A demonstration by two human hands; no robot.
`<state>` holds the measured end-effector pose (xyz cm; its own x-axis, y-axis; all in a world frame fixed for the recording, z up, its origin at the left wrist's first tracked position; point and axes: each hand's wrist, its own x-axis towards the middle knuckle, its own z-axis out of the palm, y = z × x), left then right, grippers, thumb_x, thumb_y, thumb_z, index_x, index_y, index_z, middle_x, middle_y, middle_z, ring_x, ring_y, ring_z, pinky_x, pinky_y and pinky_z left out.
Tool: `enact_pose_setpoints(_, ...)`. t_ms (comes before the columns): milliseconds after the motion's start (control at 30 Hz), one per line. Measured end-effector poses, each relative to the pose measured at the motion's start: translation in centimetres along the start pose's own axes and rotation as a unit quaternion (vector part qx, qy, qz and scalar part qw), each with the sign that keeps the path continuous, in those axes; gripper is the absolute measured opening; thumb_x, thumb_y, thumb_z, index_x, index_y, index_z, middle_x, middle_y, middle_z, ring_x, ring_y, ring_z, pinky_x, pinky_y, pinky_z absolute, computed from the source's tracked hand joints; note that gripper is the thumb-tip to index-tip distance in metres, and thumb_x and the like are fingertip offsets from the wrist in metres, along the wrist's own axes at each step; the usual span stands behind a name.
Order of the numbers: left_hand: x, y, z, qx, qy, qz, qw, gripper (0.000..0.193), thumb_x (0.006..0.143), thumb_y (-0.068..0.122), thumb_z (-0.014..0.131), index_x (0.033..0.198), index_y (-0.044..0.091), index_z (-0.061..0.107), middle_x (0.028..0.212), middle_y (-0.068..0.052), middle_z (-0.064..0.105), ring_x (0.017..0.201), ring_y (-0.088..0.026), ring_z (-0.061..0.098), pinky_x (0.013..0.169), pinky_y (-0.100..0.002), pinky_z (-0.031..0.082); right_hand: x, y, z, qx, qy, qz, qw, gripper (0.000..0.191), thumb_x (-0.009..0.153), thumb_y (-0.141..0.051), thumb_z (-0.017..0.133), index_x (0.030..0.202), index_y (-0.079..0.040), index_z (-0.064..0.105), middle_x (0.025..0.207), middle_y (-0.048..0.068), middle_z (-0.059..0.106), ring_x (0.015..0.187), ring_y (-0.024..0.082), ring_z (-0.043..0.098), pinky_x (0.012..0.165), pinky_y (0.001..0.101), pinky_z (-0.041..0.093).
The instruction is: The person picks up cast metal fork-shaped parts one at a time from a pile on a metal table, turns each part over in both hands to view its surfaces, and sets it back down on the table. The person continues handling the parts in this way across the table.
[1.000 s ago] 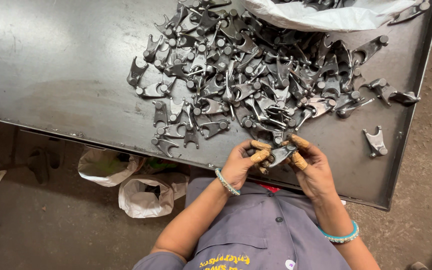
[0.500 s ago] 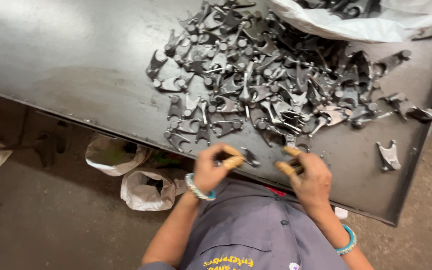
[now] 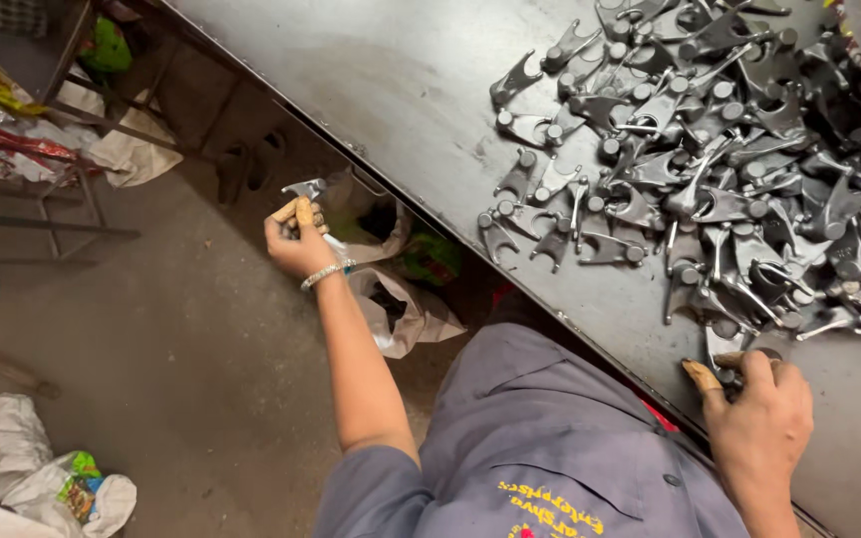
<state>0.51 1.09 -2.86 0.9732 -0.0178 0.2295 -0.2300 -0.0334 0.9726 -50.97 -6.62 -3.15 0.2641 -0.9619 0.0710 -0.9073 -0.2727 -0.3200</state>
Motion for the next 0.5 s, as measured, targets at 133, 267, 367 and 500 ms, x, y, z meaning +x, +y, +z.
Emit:
enact_pose_setpoints(133, -0.1, -1.7, 0.2, 0.123, 0.021, -0.002, 0.992, 0.019, 0.093, 0.015, 0.079, 0.106, 0.003, 0.072, 0.091, -0.007, 0.076, 0.068, -0.012, 0.070, 0.051, -0.024, 0.057, 0.0, -0.1, -0.1, 0.017, 0.008, 0.009, 1.000, 0.035, 0.085, -0.036, 0.086, 0.101, -0.008, 0.071, 0.090, 0.013, 0.061, 0.093, 0.034, 0.059, 0.082, 0.0455, 0.048)
enact_pose_setpoints(267, -2.7, -1.6, 3.1, 0.113, -0.013, 0.046, 0.992, 0.022, 0.094, 0.018, 0.080, 0.108, 0.004, 0.072, 0.100, -0.007, 0.074, 0.074, -0.012, 0.067, 0.051, -0.025, 0.057, 0.2, 0.1, -0.9, 0.075, 0.019, 0.030, 0.997, 0.030, 0.077, -0.025, 0.089, 0.088, -0.007, 0.067, 0.089, 0.011, 0.061, 0.088, 0.032, 0.059, 0.076, 0.0449, 0.048)
enact_pose_setpoints(367, -5.2, 0.4, 5.4, 0.028, -0.066, 0.043, 0.997, 0.018, 0.101, 0.015, 0.075, 0.113, 0.003, 0.069, 0.104, -0.005, 0.071, 0.080, -0.011, 0.065, 0.057, -0.024, 0.054, -0.3, 0.5, -1.6, 0.193, 0.031, 0.055, 0.979, 0.033, 0.073, -0.017, 0.091, 0.089, -0.005, 0.065, 0.085, 0.008, 0.061, 0.078, 0.024, 0.059, 0.069, 0.0385, 0.050)
enact_pose_setpoints(500, -10.0, 3.8, 9.0, -0.037, -0.167, 0.130, 0.977, 0.016, 0.106, 0.011, 0.070, 0.120, 0.003, 0.067, 0.111, -0.005, 0.070, 0.091, -0.013, 0.064, 0.073, -0.027, 0.059, -0.9, 1.3, -1.6, 0.247, 0.064, 0.116, 0.960, 0.046, 0.067, -0.016, 0.095, 0.096, -0.003, 0.063, 0.087, 0.006, 0.063, 0.075, 0.019, 0.061, 0.068, 0.0329, 0.051)
